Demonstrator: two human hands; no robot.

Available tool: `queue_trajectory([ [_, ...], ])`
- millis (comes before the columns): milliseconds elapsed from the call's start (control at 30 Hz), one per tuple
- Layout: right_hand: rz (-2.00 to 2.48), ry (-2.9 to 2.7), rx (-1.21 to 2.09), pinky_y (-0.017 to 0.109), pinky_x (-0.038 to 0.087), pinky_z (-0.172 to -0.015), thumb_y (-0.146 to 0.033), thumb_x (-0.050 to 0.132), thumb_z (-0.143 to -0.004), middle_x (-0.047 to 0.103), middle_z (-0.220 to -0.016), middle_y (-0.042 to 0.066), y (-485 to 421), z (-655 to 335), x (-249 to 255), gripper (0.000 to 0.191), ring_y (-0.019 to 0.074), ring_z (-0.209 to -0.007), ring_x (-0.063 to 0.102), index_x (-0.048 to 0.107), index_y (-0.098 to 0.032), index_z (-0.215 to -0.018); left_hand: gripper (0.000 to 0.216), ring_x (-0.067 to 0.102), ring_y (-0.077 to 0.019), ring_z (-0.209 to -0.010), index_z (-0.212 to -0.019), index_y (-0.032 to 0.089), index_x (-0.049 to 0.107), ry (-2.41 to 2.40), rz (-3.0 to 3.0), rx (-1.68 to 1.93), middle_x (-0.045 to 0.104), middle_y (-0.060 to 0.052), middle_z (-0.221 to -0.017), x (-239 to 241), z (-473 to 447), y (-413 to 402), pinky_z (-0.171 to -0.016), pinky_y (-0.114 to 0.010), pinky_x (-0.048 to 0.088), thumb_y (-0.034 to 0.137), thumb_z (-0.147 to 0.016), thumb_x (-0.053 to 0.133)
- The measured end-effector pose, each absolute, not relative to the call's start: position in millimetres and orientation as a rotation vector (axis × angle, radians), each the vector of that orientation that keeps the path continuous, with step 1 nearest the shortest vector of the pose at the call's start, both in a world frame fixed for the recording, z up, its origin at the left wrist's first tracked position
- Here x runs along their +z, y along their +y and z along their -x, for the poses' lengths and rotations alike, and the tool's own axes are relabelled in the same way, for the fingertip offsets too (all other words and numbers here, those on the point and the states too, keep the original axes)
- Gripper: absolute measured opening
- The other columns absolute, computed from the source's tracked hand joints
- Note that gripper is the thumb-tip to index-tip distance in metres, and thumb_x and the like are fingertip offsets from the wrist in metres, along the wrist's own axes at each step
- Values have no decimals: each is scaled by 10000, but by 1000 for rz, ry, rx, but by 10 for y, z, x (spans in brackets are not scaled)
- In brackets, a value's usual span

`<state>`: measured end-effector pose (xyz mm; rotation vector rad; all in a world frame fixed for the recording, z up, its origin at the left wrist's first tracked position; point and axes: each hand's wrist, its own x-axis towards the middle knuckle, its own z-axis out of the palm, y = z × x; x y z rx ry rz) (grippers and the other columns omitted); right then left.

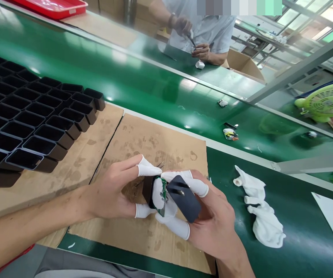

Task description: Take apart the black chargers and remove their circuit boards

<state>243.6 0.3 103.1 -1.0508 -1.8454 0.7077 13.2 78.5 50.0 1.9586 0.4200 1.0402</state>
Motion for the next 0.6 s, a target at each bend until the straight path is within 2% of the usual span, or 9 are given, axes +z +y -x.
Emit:
queue_trajectory([
  [133, 1007, -1712, 672, 467, 724, -839, -168, 1039, -784, 826, -1257, 129, -72, -2479, 1015, 786, 337, -1018, 822, 715, -312, -1486, 527, 772, -229, -966, -1337, 181, 734, 421, -1942, 1083, 783, -108, -1118, 516, -142, 792, -833, -338, 632, 192, -852, 941],
  [233, 1059, -1609, 707, 524, 735, -831, -209, 1047, -778, 803, -1272, 165, -137, -2534, 1005, 725, 360, -1015, 812, 749, -266, -1436, 535, 779, -224, -968, -1342, 191, 735, 404, -1952, 1117, 784, -104, -1109, 520, -148, 805, -834, -327, 641, 196, -854, 953],
  [367, 1042, -1683, 732, 467, 736, -788, -149, 1022, -787, 801, -1236, 144, -115, -2543, 1034, 727, 328, -994, 806, 734, -271, -1444, 537, 788, -230, -953, -1366, 207, 722, 395, -1986, 1128, 791, -110, -1115, 536, -140, 821, -816, -335, 648, 241, -878, 943],
  [467, 1029, -1762, 695, 454, 737, -828, -121, 987, -816, 819, -1216, 124, -46, -2498, 1078, 718, 316, -995, 819, 705, -291, -1454, 574, 790, -249, -993, -1421, 207, 697, 363, -2025, 1102, 802, -128, -1152, 543, -124, 827, -841, -357, 656, 231, -895, 924],
  [600, 1038, -1795, 652, 418, 724, -788, -149, 1003, -828, 835, -1122, 101, 15, -2443, 1121, 638, 301, -929, 826, 737, -295, -1390, 633, 783, -258, -1012, -1456, 199, 690, 360, -2025, 1084, 801, -143, -1181, 521, -111, 821, -874, -380, 661, 227, -876, 942],
])
